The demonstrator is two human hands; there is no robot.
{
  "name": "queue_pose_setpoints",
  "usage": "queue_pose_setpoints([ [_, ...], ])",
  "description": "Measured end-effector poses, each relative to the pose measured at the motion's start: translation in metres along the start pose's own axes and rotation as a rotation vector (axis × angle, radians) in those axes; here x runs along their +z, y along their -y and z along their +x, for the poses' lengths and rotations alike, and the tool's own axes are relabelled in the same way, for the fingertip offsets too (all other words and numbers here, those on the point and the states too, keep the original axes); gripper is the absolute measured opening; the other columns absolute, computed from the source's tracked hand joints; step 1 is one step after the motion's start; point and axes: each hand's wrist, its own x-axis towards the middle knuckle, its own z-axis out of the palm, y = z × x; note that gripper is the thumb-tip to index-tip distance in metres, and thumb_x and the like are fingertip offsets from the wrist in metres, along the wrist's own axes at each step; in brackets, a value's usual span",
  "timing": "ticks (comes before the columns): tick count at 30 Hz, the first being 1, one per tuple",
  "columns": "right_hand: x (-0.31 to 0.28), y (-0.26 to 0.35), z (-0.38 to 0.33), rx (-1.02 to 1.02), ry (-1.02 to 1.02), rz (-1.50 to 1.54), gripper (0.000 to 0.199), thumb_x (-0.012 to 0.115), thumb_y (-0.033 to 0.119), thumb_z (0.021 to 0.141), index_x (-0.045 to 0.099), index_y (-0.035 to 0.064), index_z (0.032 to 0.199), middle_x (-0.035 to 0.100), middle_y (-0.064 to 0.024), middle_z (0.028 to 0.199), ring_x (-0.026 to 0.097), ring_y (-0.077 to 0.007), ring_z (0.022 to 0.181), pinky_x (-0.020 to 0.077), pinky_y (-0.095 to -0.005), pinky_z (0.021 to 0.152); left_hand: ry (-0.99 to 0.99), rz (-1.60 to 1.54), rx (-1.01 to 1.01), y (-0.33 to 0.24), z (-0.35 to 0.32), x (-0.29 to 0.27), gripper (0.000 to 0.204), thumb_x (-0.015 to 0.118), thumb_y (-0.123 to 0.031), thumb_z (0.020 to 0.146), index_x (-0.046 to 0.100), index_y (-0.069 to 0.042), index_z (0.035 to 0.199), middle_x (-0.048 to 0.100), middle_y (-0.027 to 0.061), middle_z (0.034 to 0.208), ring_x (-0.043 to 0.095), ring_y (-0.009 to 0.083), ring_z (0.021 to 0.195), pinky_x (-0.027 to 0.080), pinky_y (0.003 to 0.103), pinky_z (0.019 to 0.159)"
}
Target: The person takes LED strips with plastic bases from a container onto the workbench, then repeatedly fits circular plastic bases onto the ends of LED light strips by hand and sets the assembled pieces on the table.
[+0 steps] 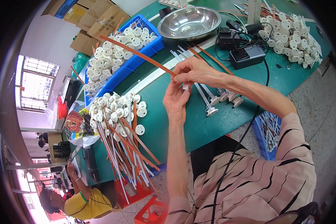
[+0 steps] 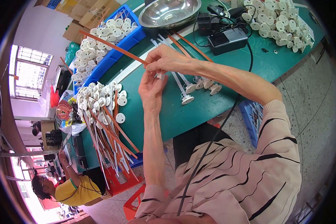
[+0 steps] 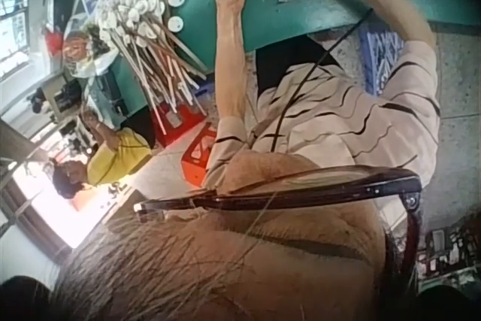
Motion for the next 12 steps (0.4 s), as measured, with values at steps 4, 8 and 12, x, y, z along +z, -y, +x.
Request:
queue_pose_setpoints([
  [4,-0.003,-0.004,0.000,-0.029,-0.002,-0.009,0.012,0.062,0.012,0.083,0.061,0.0006,0.083,0.058,-0.0012,0.074,0.054,-0.0068,0.067,0.0449,-0.0209,0.060,-0.099,-0.095,-0.073,-0.001,0.001,0.001,0.055,0.066,-0.002,0.080,0.041,0.002,0.130,0.052,0.0118,0.120,0.056,0.0258,0.107,0.045,0.040,0.096],
  [8,-0.006,0.003,-0.004,-0.066,-0.020,-0.122,0.012,0.064,0.013,0.082,0.059,0.0019,0.081,0.057,-0.0011,0.071,0.053,-0.0064,0.066,0.0448,-0.0223,0.062,-0.098,-0.216,-0.100,-0.003,0.001,-0.005,0.047,0.060,-0.007,0.086,0.042,0.004,0.128,0.054,0.0147,0.118,0.057,0.0304,0.106,0.047,0.043,0.095],
  [12,-0.005,0.005,-0.004,-0.105,-0.033,-0.233,0.014,0.065,0.015,0.081,0.059,0.0038,0.085,0.058,-0.0012,0.069,0.055,-0.0081,0.067,0.0460,-0.0241,0.067,-0.033,-0.231,-0.139,-0.001,0.001,-0.012,0.044,0.056,-0.013,0.090,0.042,0.002,0.129,0.054,0.0141,0.117,0.056,0.0333,0.108,0.048,0.046,0.093],
])
